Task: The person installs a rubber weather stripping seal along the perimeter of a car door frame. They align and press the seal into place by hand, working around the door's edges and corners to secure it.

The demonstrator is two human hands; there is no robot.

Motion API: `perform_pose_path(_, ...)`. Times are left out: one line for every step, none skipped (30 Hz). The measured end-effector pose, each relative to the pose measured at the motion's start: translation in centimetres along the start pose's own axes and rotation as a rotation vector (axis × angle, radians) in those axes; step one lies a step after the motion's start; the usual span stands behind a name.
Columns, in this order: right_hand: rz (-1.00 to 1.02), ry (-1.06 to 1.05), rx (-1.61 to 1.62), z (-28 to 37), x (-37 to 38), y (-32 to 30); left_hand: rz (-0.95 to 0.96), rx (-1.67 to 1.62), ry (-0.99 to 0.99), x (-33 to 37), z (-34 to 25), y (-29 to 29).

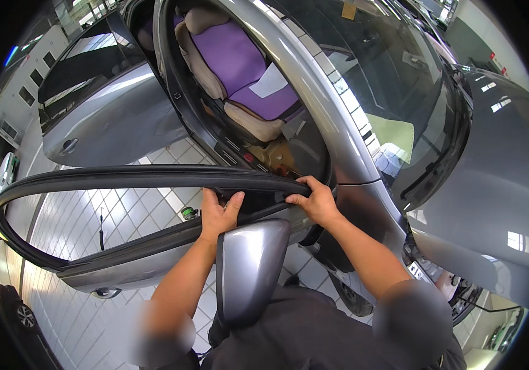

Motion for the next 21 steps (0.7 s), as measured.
perform_pose_path(-0.001,0.009,-0.021,0.1,0.0,0.1,-0.002,-0.017,-0.027,-0.1,0.0,0.1)
perform_pose_path(-0.001,0.018,-0.041,0.2,0.2,0.1,-0.005,-0.034,-0.055,-0.2,-0.1,0.0)
perform_pose_path(0.0,0.018,-0.062,0.9,0.5,-0.1,-0.013,-0.05,-0.075,0.0,-0.7,-0.1)
perform_pose_path(0.031,0.079,-0.058,1.6,0.5,-0.3,0.002,-0.055,-0.128,0.2,-0.1,-0.5)
perform_pose_path(0.05,0.064,-0.101,2.0,0.0,-0.4,0.016,-0.078,-0.162,0.0,-0.2,-0.9)
perform_pose_path(0.067,0.044,-0.147,2.6,-0.1,-0.7,0.027,-0.104,-0.19,0.1,-0.5,-1.0)
perform_pose_path(0.085,0.023,-0.192,3.3,-0.1,-0.9,0.037,-0.13,-0.218,0.3,-0.9,-1.2)
perform_pose_path(0.102,-0.062,-0.194,4.2,0.1,-0.9,0.043,-0.151,-0.227,0.6,-1.4,-1.7)
perform_pose_path(0.08,-0.175,-0.177,5.5,0.4,-0.9,0.021,-0.17,-0.197,0.9,-2.2,-1.7)
perform_pose_path(0.06,-0.282,-0.162,6.8,0.4,-0.7,-0.001,-0.19,-0.175,0.8,-2.7,-1.3)
perform_pose_path(0.041,-0.39,-0.146,8.2,0.5,-0.3,-0.023,-0.21,-0.151,0.8,-3.0,-1.0)
perform_pose_path(0.087,-0.458,-0.1,9.9,0.9,0.3,-0.035,-0.241,-0.105,0.9,-2.7,-1.0)
perform_pose_path(0.128,-0.482,-0.108,11.1,1.4,1.0,-0.031,-0.261,-0.12,0.9,-2.8,-0.9)
perform_pose_path(0.171,-0.51,-0.117,12.1,1.9,1.7,-0.029,-0.282,-0.134,0.7,-2.9,-0.8)
perform_pose_path(0.219,-0.546,-0.119,13.2,2.3,2.8,-0.036,-0.295,-0.141,0.6,-3.2,-1.2)
perform_pose_path(0.244,-0.592,-0.18,13.8,2.6,3.6,-0.017,-0.288,-0.178,0.6,-3.5,-1.9)
perform_pose_path(0.233,-0.6,-0.173,14.1,2.3,4.3,0.007,-0.271,-0.235,0.3,-3.6,-2.7)
perform_pose_path(0.212,-0.556,-0.219,13.6,2.1,4.3,0.002,-0.1,-0.186,0.4,-4.4,-2.3)
perform_pose_path(0.225,-0.495,-0.242,13.7,1.1,3.9,0.01,-0.008,-0.08,-0.1,-4.2,-1.7)
perform_pose_path(0.256,-0.477,-0.207,13.9,0.1,3.9,0.003,0.035,-0.172,-1.1,-1.7,-2.1)
perform_pose_path(0.248,-0.432,-0.22,13.2,-1.1,3.6,-0.018,0.187,-0.14,-2.6,-1.0,-1.5)
Point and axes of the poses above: each hand's wrist, its own x-axis towards the middle knuckle, its own y-axis out of the palm, z = x × y, the point moved 1 cm from there along x, towards the middle knuckle, and after that the axes turned 7 degrees about -z, right-handed, at the moved point
